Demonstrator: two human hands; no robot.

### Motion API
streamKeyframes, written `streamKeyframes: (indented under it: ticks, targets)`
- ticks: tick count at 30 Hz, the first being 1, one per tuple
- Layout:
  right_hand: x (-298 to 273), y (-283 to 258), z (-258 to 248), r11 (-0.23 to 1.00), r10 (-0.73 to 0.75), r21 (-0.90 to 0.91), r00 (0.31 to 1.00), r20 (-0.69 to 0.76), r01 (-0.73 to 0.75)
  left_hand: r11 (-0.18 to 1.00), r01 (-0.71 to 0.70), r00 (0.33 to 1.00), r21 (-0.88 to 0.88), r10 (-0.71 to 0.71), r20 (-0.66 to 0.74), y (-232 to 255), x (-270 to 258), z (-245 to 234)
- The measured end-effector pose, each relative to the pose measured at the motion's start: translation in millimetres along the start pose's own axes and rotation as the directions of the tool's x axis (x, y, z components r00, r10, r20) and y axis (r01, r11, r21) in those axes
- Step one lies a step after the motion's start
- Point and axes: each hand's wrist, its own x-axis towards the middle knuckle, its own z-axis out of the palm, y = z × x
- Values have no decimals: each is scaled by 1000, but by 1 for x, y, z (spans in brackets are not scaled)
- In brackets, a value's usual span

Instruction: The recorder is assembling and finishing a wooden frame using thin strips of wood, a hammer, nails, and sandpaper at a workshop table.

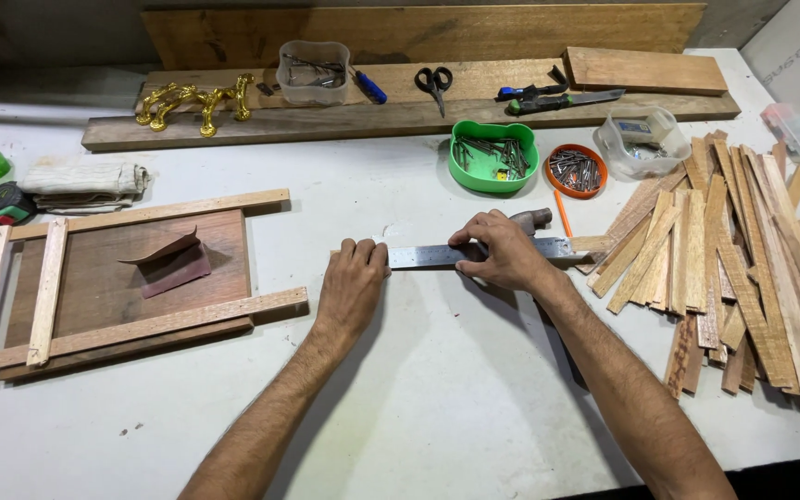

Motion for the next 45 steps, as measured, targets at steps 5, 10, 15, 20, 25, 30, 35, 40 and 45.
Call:
streamKeyframes:
  ticks: [5, 10, 15, 20, 25, 30, 35, 40, 45]
  targets:
    - [0, 5, 2, 1000, -13, -6, 1000, -9, 13, 982, -76, 992, 173, 57, 113, 0, 6, -11]
    - [0, 13, 7, 997, -68, -24, 997, -48, 67, 947, -141, 976, 290, 83, 201, 2, 15, -29]
    - [-9, 15, -6, 964, -267, -68, 942, -203, 258, 985, -133, 952, 108, 97, 292, 14, 24, -48]
    - [-39, 24, -46, 997, -10, 74, 996, -86, 17, 987, -153, 972, 41, 143, 189, 45, 30, -36]
    - [-72, 66, -69, 993, 15, 119, 985, -174, 6, 980, -168, 983, -111, 174, 56, 94, 25, -20]
    - [-93, 103, -81, 987, 125, 124, 976, -178, -104, 924, -284, 954, -255, 298, 19, 125, 27, -3]
    - [-94, 124, -84, 987, 121, 123, 977, -173, -101, 922, -306, 936, -236, 337, 101, 136, 30, 7]
    - [-86, 139, -83, 994, 88, 77, 987, -132, -79, 925, -272, 940, -265, 314, 130, 137, 33, 14]
    - [-81, 145, -84, 999, 30, 21, 977, -211, -26, 946, -275, 936, -171, 304, 176, 138, 35, 12]
